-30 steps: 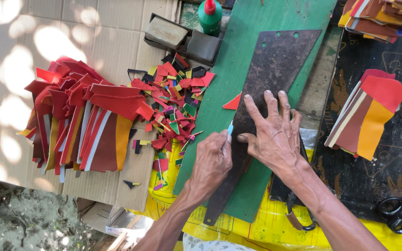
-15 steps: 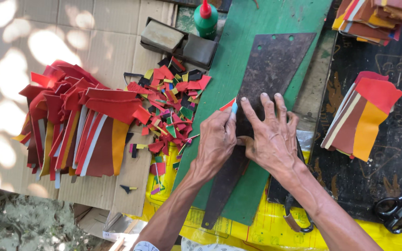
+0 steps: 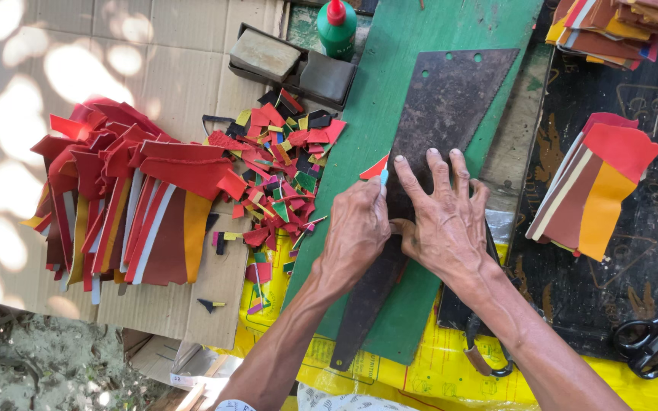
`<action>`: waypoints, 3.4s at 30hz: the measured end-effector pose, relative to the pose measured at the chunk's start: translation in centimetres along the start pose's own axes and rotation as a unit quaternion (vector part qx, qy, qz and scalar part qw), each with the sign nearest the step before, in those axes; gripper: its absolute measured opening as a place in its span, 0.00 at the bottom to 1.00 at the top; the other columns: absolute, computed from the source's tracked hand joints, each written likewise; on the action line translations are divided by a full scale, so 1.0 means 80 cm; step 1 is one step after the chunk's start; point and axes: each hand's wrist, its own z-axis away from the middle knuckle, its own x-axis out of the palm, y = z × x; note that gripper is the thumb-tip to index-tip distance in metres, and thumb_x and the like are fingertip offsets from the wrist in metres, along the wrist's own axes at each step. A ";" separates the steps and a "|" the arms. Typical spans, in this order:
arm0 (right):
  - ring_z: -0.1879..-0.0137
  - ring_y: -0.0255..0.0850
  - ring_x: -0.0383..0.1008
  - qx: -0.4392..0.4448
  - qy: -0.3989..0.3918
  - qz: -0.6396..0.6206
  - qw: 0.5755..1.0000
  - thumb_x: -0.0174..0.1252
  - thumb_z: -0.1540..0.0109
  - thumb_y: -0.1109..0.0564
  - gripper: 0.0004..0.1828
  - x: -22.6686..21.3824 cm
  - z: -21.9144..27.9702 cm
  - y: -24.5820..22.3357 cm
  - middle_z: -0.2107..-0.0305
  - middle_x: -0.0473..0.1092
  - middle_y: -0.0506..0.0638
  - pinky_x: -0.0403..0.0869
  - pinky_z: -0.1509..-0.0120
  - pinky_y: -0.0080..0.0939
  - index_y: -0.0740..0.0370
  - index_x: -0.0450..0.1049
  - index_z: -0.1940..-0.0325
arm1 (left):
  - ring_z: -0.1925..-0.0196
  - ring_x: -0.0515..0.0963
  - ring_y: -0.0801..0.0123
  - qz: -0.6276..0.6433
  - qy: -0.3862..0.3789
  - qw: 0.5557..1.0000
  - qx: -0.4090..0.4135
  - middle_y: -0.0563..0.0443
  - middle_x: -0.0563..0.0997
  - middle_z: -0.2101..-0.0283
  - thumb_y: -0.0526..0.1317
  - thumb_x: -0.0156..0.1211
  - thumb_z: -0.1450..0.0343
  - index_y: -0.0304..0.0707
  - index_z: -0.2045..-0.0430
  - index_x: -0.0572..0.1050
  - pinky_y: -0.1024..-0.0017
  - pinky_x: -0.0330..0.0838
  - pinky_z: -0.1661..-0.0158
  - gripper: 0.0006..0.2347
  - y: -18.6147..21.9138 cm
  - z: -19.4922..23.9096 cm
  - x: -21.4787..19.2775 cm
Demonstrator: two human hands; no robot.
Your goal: The person uses a utility knife and a metal triangular ruler to cut small rectangular pieces from layered colored sheets. They repeatedly align the ruler, cut along its edge, and stack the finished pieces on the right side of the work surface.
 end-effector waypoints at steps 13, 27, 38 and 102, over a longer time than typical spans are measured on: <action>0.26 0.68 0.49 0.002 -0.007 -0.003 1.000 0.71 0.51 0.42 0.52 0.002 0.003 0.000 0.33 0.54 0.67 0.57 0.35 0.73 0.49 0.59 0.26 | 0.68 0.77 0.44 -0.025 -0.009 0.999 -0.019 0.34 0.76 0.72 0.27 0.55 0.28 0.24 0.63 0.75 0.53 0.69 0.67 0.04 0.010 0.062 -0.020; 0.26 0.68 0.48 -0.002 -0.005 0.004 1.000 0.71 0.52 0.45 0.53 0.000 0.004 0.001 0.33 0.54 0.67 0.57 0.36 0.73 0.47 0.58 0.25 | 0.70 0.76 0.46 0.044 0.027 0.998 -0.028 0.35 0.75 0.72 0.31 0.54 0.25 0.26 0.63 0.76 0.56 0.68 0.68 0.05 0.006 -0.001 -0.002; 0.26 0.68 0.48 -0.003 -0.006 0.006 1.000 0.72 0.52 0.46 0.53 0.002 0.004 0.001 0.33 0.54 0.67 0.57 0.36 0.73 0.46 0.58 0.25 | 0.70 0.76 0.44 0.024 -0.009 0.999 -0.046 0.34 0.75 0.73 0.31 0.54 0.26 0.26 0.67 0.75 0.53 0.68 0.67 0.04 0.006 -0.002 -0.006; 0.25 0.66 0.47 0.013 0.001 -0.006 1.000 0.69 0.50 0.38 0.51 0.013 0.012 0.005 0.32 0.54 0.65 0.54 0.36 0.74 0.44 0.58 0.25 | 0.65 0.78 0.42 -0.140 0.035 0.989 0.015 0.36 0.77 0.69 0.35 0.65 0.31 0.28 0.68 0.74 0.52 0.70 0.64 0.08 -0.015 -0.021 -0.010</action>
